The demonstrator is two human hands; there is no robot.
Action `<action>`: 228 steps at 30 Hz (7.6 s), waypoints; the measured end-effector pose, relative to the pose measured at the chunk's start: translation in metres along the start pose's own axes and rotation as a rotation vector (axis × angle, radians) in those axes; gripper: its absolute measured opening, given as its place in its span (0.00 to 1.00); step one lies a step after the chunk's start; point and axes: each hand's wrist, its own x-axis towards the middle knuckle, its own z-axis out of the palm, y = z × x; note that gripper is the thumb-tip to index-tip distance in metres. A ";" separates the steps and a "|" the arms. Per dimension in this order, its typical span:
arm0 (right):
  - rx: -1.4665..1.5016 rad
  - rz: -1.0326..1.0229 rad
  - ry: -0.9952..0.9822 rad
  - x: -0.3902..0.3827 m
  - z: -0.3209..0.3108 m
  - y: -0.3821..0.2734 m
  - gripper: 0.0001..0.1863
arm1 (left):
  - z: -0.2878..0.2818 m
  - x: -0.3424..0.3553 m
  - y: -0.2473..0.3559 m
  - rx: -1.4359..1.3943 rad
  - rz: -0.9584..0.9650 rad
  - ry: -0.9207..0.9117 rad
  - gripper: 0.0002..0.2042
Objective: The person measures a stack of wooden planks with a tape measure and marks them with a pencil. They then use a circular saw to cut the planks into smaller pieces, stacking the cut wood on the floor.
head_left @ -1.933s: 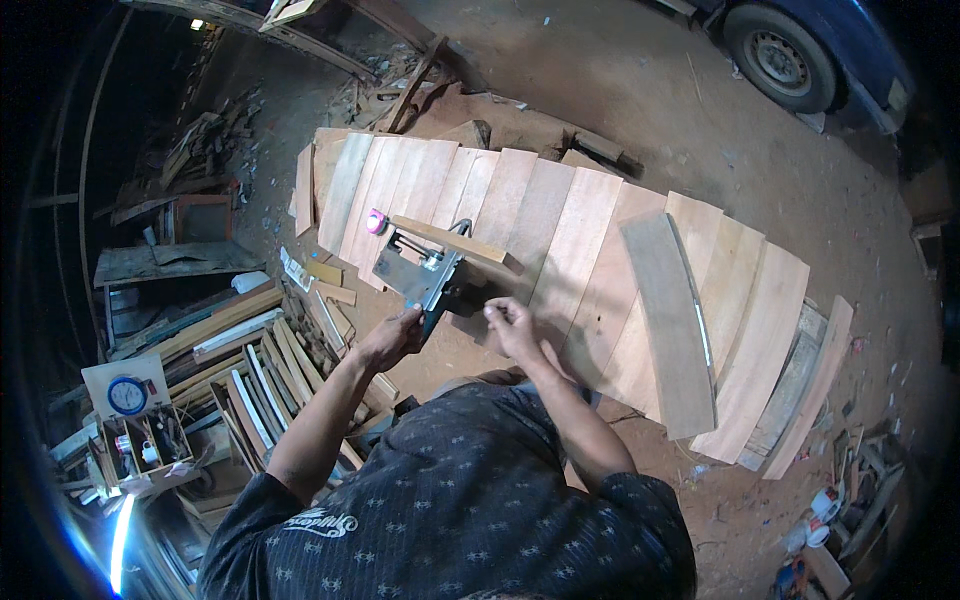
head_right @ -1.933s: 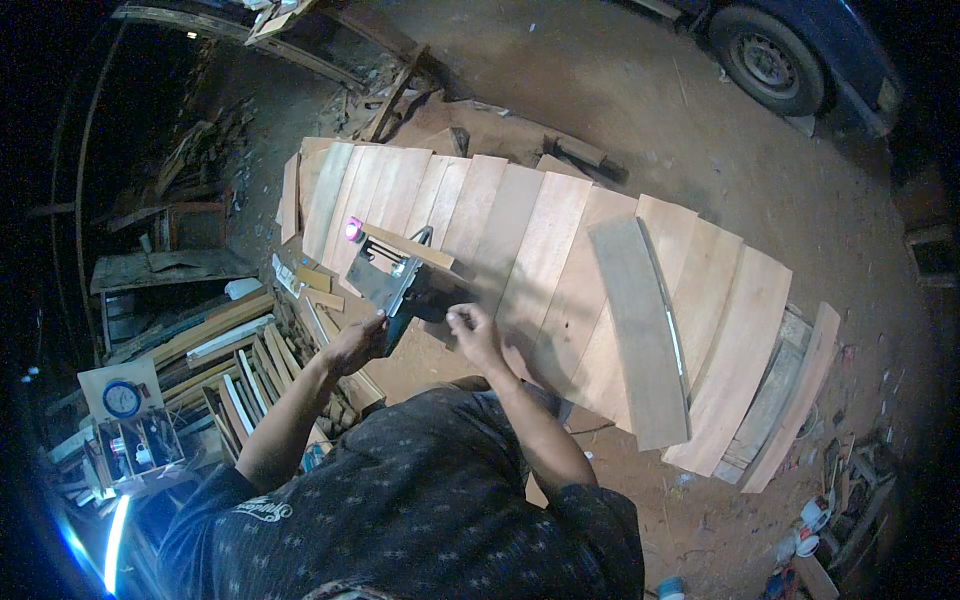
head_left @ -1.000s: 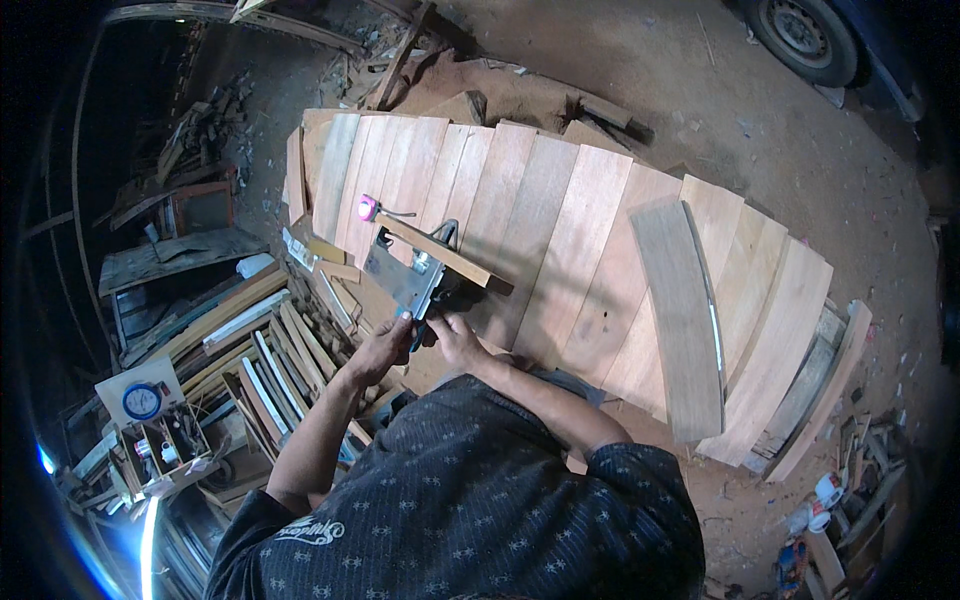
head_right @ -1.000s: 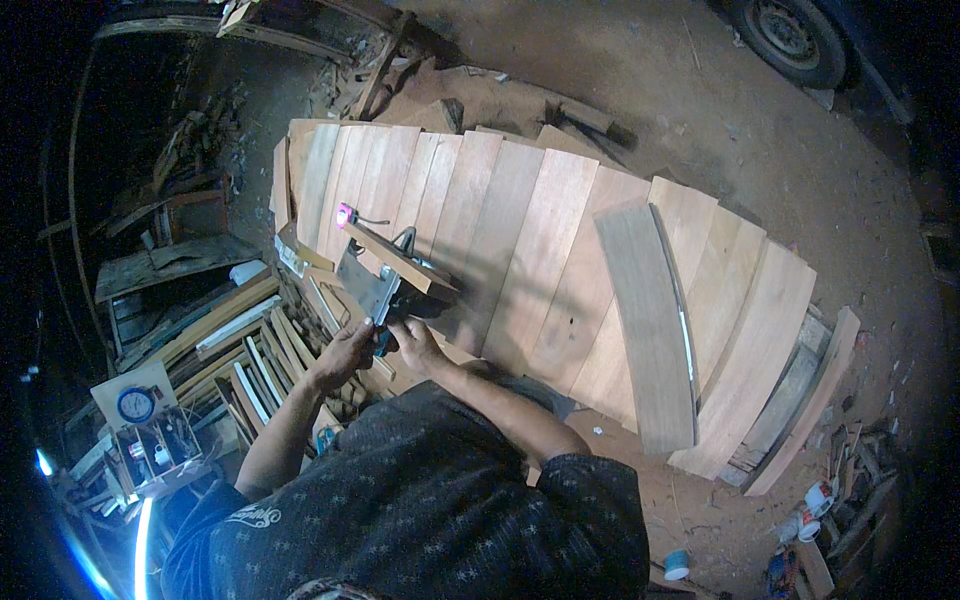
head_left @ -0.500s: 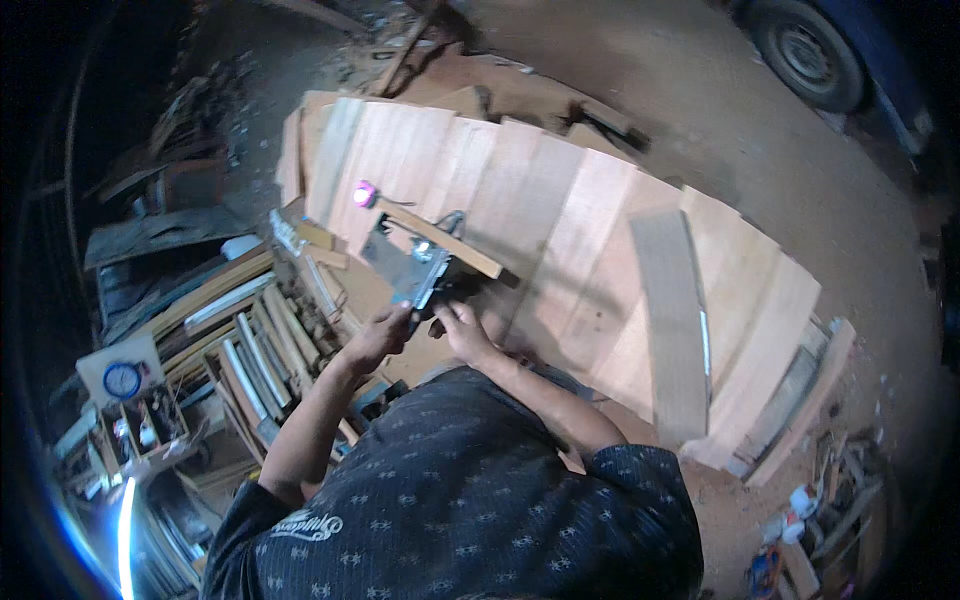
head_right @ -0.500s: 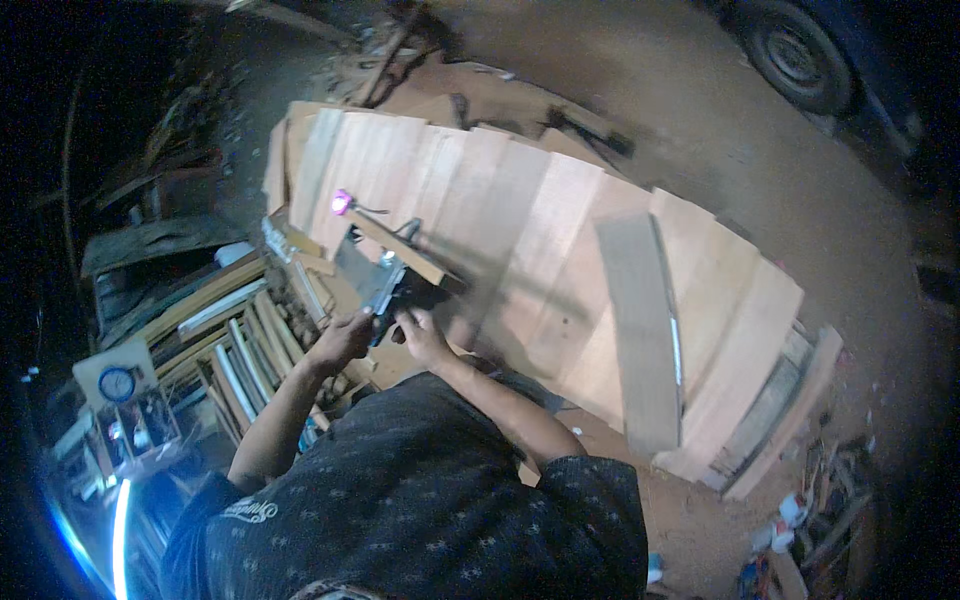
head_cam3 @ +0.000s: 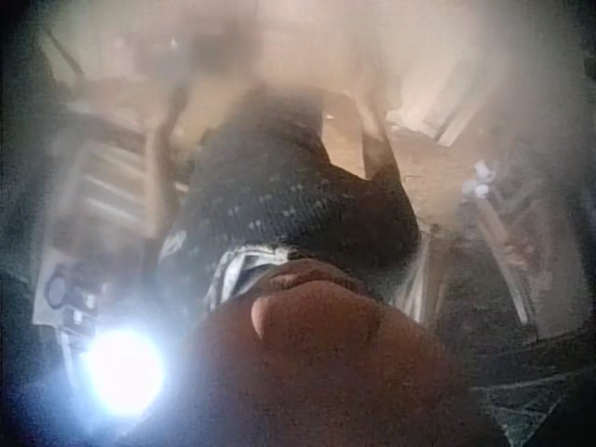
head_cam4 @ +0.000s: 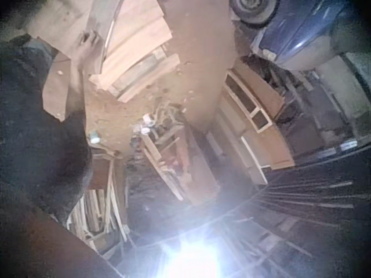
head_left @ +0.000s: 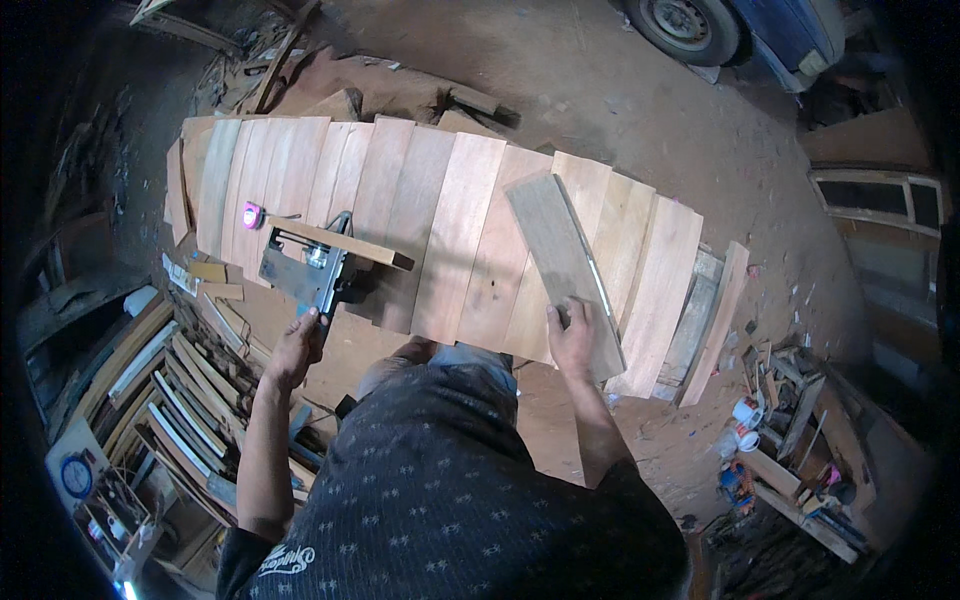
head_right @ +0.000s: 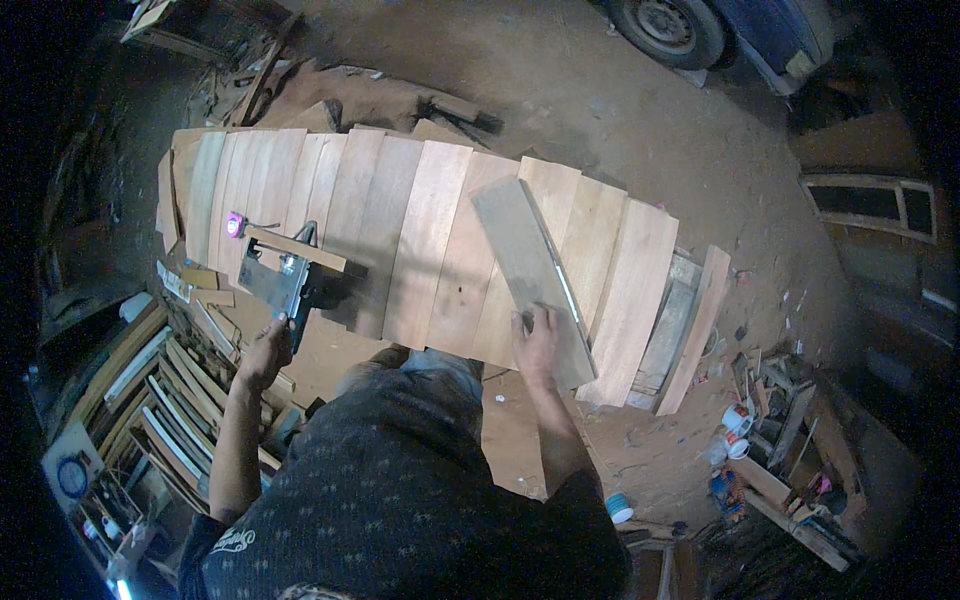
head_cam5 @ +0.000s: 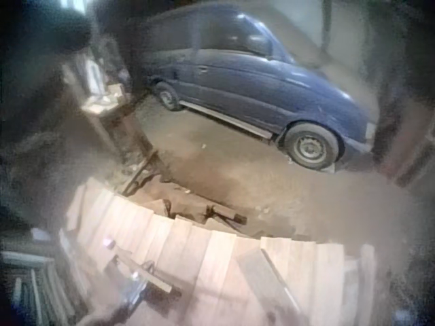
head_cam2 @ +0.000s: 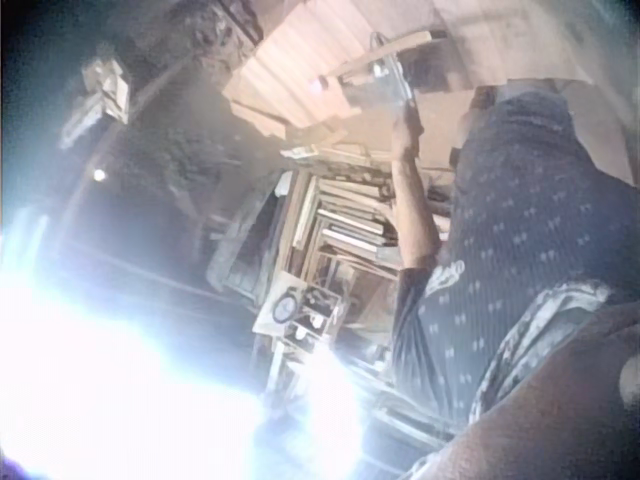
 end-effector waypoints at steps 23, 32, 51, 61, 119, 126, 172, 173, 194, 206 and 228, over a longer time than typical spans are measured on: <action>1.588 0.553 -1.184 -0.038 0.219 -0.257 0.13 | 0.000 -0.003 -0.001 -0.111 -0.040 0.045 0.16; 1.599 0.453 -1.162 -0.035 0.222 -0.261 0.17 | -0.005 -0.002 0.000 -0.107 -0.062 -0.015 0.16; 1.180 -0.033 -1.004 -0.031 0.222 -0.245 0.21 | -0.007 -0.002 -0.004 -0.074 -0.066 0.011 0.16; 1.454 0.183 -1.154 -0.038 0.246 -0.247 0.21 | 0.000 -0.005 0.007 -0.020 -0.069 0.047 0.17; -0.338 -0.839 -0.737 0.024 -0.141 -0.251 0.43 | 0.176 -0.063 -0.046 -0.790 0.481 -0.158 0.28; -0.688 -0.723 -0.686 0.014 -0.208 -0.248 0.46 | 0.165 -0.041 -0.057 -0.787 0.460 -0.201 0.29; -0.209 -0.773 -0.574 0.037 -0.186 -0.248 0.34 | 0.028 0.011 0.015 -0.381 0.224 0.593 0.15; -0.206 -0.772 -0.578 0.038 -0.186 -0.251 0.34 | 0.028 0.007 0.018 -0.390 0.218 0.589 0.15; -0.172 -0.857 -0.543 0.039 -0.132 -0.278 0.31 | 0.002 0.013 0.012 -0.111 0.178 0.782 0.20; -0.190 -0.910 -0.507 0.035 -0.098 -0.280 0.31 | 0.004 0.023 0.008 -0.260 0.218 0.697 0.19; -0.437 -1.317 -0.651 0.014 -0.070 -0.300 0.20 | -0.002 0.032 0.011 -0.387 0.200 0.642 0.19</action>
